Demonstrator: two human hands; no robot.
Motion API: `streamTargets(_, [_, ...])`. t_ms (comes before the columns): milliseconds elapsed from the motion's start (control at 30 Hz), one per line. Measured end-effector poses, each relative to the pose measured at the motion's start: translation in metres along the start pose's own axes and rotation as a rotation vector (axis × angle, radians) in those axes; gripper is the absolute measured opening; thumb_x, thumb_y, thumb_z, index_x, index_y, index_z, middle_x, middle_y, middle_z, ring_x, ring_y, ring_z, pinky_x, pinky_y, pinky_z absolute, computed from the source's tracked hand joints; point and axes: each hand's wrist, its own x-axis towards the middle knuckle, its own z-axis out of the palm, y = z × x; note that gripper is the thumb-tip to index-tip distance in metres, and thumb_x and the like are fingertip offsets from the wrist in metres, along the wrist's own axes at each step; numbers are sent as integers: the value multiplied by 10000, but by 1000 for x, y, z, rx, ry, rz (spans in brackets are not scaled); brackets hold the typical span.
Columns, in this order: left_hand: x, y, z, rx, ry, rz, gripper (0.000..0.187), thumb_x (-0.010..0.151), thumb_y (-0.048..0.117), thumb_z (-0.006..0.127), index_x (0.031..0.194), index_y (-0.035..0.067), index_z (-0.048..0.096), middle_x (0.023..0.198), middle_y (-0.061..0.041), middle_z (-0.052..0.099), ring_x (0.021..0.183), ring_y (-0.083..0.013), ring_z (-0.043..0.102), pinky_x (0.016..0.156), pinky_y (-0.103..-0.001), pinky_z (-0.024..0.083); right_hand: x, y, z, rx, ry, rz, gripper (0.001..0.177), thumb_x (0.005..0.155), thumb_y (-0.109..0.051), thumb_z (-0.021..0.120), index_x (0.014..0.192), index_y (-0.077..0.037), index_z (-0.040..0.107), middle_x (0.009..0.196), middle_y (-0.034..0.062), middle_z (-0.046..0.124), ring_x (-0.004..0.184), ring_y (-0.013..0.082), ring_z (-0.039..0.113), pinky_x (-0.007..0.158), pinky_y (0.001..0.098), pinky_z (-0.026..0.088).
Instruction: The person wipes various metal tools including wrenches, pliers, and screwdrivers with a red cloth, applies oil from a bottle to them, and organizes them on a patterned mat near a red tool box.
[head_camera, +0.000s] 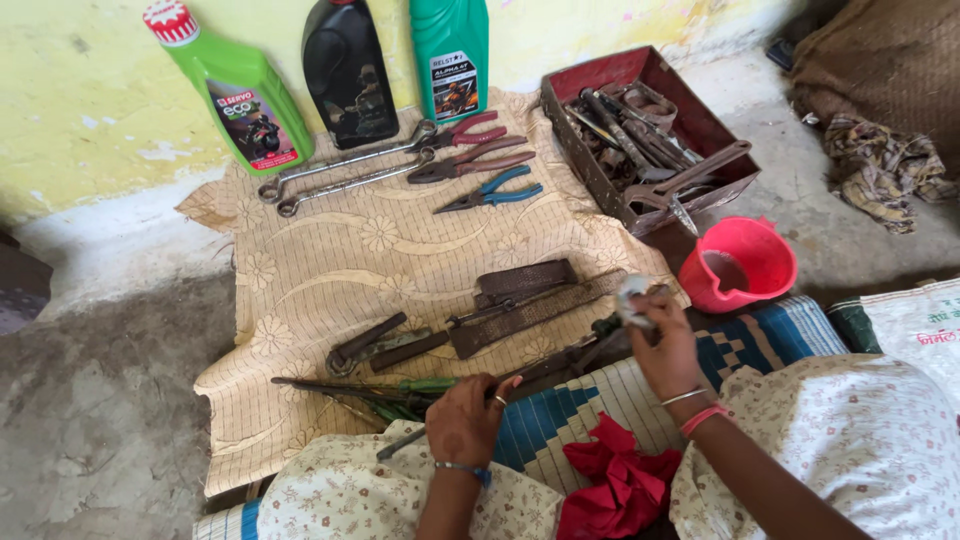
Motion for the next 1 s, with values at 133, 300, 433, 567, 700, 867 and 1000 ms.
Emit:
streamTargets(133, [-13,25,-20,130,104,8,373,901,519,666,848,157,738,821,-30,740,730,-258,702,601,-399,535,0,-51,1,30,-136,213,314,893,-133,746,1205,-114,711,1331,123,572,990,232,707,738,295,637])
streamTargets(300, [-31,20,-26,265,82,-65,432,909,566,654,809,152,725,784,-45,732,750,-265,698,617,-416,537,-24,-69,10,-414,-35,-253,265,862,-150,770,1125,-163,807,1251,129,607,1092,402,609,887,481,524])
streamTargets(433, [-42,9,-14,309,11,-170,447,898,596,635,861,162,738,822,-38,742,735,-252,698,607,-409,549,-27,-38,32,-16,-253,227,233,917,-129,678,1136,-148,754,1250,132,585,1092,307,656,890,401,605])
streamTargets(567, [-42,3,-6,315,-56,-285,448,903,611,611,882,183,744,850,-18,742,774,-238,701,639,-404,551,-33,-27,55,-241,-250,39,249,886,-37,689,1089,-115,810,1130,157,636,1075,344,638,937,415,540])
streamTargets(700, [-42,3,-12,298,-72,-290,401,905,572,608,914,194,743,868,-12,743,780,-244,704,645,-405,551,-39,-36,53,-201,-333,-38,282,869,9,649,1109,-62,776,1125,156,645,1024,322,667,905,397,553])
streamTargets(867, [-44,6,-11,222,-61,-276,401,916,542,631,894,153,725,881,-26,741,796,-257,705,684,-410,539,-19,-11,41,-178,-473,-76,278,876,-20,662,1131,-63,764,1113,136,651,1000,285,680,900,381,562])
streamTargets(1000, [-39,2,0,213,-111,-306,392,956,529,620,925,153,725,910,-37,736,818,-270,700,711,-413,544,-3,25,55,-113,-317,171,317,841,-35,703,1148,-73,770,1092,144,662,947,288,713,875,377,584])
